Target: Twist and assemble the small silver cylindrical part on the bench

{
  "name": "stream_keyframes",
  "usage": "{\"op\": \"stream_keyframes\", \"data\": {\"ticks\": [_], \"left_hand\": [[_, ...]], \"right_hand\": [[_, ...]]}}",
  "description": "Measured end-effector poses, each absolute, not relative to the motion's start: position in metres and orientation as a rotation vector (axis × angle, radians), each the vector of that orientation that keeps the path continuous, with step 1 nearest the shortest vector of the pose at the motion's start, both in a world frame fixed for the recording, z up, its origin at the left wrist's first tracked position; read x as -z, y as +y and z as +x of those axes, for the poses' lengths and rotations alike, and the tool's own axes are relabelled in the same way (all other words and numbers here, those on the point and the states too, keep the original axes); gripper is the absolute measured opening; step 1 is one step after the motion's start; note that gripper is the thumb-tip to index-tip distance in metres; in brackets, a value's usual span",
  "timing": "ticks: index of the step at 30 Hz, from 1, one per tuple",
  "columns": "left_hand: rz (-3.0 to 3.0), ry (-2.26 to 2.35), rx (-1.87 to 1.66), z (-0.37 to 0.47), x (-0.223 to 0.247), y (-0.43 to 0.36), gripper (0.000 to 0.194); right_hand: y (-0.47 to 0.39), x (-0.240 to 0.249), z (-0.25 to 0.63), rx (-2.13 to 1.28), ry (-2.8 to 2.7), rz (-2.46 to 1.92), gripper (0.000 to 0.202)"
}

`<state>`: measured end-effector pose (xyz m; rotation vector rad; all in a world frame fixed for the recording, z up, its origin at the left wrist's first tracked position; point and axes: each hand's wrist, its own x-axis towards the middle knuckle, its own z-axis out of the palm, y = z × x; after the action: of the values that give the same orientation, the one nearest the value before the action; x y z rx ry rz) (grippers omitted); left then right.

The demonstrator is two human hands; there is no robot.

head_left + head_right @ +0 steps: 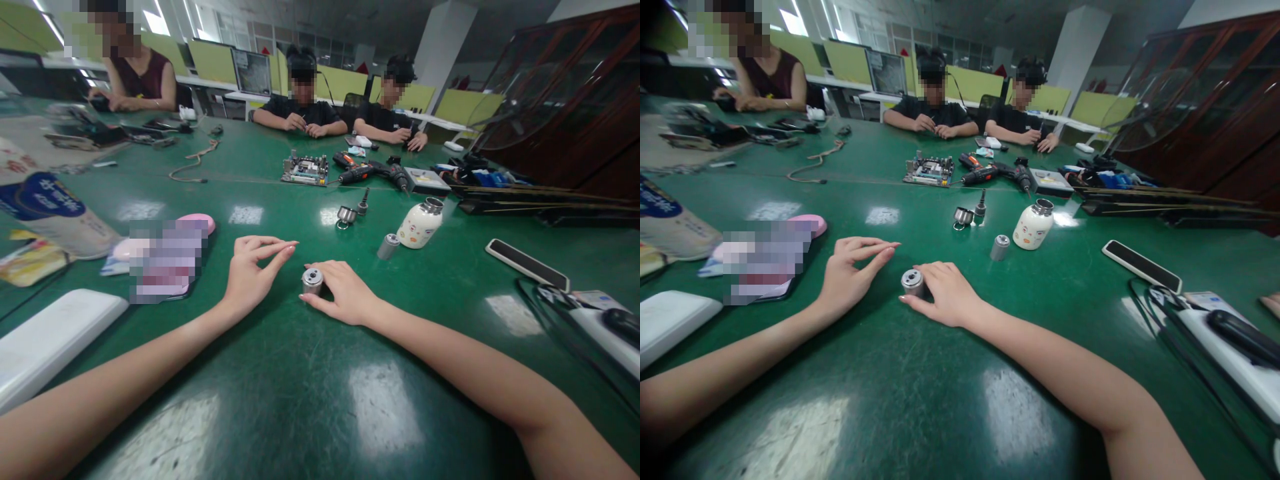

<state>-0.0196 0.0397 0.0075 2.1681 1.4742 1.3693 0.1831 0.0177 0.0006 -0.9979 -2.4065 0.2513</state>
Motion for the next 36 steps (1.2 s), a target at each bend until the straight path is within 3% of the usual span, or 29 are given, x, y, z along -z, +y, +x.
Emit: {"op": "stream_keyframes", "data": {"ticks": [6,12,23,36], "left_hand": [[2.189,1.147,-1.366,-0.005,-0.010,0.022,0.020],[2.156,1.079,-1.358,-0.005,-0.008,0.022,0.019],[1.821,1.096,-1.266,0.002,-0.009,0.018,0.030],[1.862,1.125,-1.171,0.002,-0.008,0.017,0.029]], "right_hand": [[0.018,-0.001,0.183,-0.233,-2.417,-0.976,0.038],[0.019,0.000,0.183,-0.232,-2.413,-0.959,0.038],[0.018,-0.001,0.183,-0.265,-2.412,-0.972,0.038],[0.017,-0.002,0.182,-0.261,-2.409,-0.972,0.035]]}}
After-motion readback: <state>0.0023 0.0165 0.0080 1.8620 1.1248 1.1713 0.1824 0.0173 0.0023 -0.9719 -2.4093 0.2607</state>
